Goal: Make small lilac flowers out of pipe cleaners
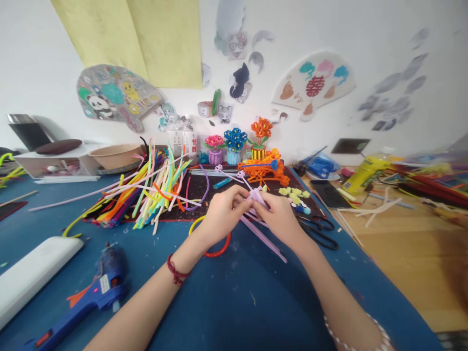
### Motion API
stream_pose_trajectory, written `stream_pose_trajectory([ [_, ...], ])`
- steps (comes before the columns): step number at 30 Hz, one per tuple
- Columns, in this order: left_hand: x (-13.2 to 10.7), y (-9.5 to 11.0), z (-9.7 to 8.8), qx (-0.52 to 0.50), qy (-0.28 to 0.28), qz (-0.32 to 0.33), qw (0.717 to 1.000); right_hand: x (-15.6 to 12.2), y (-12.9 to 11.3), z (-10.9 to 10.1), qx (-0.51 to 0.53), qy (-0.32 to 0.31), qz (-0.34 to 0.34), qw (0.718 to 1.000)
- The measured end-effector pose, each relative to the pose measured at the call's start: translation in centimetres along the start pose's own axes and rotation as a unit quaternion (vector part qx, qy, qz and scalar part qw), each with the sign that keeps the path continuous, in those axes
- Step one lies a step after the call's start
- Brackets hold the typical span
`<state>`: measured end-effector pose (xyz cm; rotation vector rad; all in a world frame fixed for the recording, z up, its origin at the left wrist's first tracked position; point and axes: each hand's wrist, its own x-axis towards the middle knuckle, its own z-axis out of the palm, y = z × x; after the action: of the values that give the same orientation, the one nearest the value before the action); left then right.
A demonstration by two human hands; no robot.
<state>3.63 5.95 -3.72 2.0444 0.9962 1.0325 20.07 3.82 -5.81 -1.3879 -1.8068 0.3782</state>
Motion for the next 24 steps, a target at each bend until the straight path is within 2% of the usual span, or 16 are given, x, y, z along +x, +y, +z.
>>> stream_pose_trajectory([
  [5, -0.22, 0.53, -0.02, -0.003, 0.054, 0.046, 0.997, -0.07, -0.43, -0.12, 0.104, -0.046, 0.034, 0.993],
  [9, -0.29, 0.78, -0.34, 0.018, 0.078, 0.051, 0.995, 0.06, -0.39, -0.40, 0.216, -0.068, 0.031, 0.973],
  [13, -0.17, 0.78, -0.41, -0.034, 0.060, 0.033, 0.997, 0.06, -0.60, -0.55, 0.228, -0.053, 0.034, 0.972],
  [18, 0.05, 0.50, -0.37, -0.103, 0.054, -0.006, 0.993, -0.02, -0.97, -0.78, 0.243, -0.079, 0.041, 0.966],
  [24, 0.12, 0.29, -0.20, -0.166, 0.052, -0.036, 0.984, -0.05, -0.74, -0.76, 0.270, -0.077, 0.049, 0.958],
])
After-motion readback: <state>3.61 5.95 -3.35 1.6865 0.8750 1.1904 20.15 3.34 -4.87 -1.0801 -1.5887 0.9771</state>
